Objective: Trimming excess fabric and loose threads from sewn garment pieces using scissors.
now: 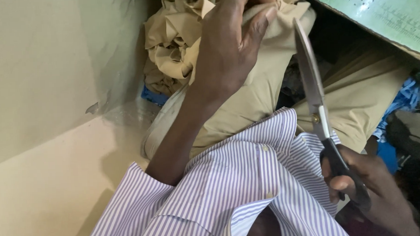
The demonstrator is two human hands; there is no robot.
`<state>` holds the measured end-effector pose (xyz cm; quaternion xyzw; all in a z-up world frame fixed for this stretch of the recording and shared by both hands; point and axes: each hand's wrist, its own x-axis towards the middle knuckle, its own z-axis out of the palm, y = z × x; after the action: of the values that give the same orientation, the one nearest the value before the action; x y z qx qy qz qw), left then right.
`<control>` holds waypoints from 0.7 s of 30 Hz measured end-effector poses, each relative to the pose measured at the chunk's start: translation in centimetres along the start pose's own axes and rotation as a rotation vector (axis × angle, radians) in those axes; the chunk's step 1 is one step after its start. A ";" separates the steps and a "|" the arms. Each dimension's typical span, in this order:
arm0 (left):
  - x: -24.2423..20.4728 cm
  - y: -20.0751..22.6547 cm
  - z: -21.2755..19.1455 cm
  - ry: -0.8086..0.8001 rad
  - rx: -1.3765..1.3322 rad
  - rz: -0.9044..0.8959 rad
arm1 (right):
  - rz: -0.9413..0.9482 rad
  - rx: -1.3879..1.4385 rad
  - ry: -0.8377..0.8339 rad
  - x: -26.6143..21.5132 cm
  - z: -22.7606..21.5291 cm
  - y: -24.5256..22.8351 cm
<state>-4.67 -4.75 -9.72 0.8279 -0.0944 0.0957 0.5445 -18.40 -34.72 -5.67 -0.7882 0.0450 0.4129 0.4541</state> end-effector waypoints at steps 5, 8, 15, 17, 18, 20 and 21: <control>1.3 -1.1 2.0 0.017 0.147 0.065 | -0.044 0.111 0.068 -0.2 -0.1 -1.4; 2.0 -1.0 3.8 0.057 0.446 0.082 | -0.127 0.028 0.117 0.0 0.0 -2.3; 0.6 1.8 -0.2 -0.149 0.147 0.149 | -0.213 0.189 0.270 -1.5 0.9 -3.7; -0.7 4.6 -3.5 -0.403 -0.163 0.105 | -0.156 0.334 0.362 -2.5 0.9 -4.9; -1.3 4.5 -4.8 -0.401 -0.164 0.108 | -0.158 0.332 0.364 -2.5 1.0 -5.2; -2.6 4.3 -7.5 -0.482 -0.191 0.048 | -0.239 0.275 0.394 -2.5 1.2 -5.7; -3.0 3.6 -8.4 -0.476 -0.188 0.045 | -0.241 0.272 0.388 -2.0 1.0 -5.1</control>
<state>-9.00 1.70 -4.09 0.7704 -0.2471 -0.0991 0.5793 -18.07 -31.67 -1.06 -0.7842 0.0919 0.1869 0.5846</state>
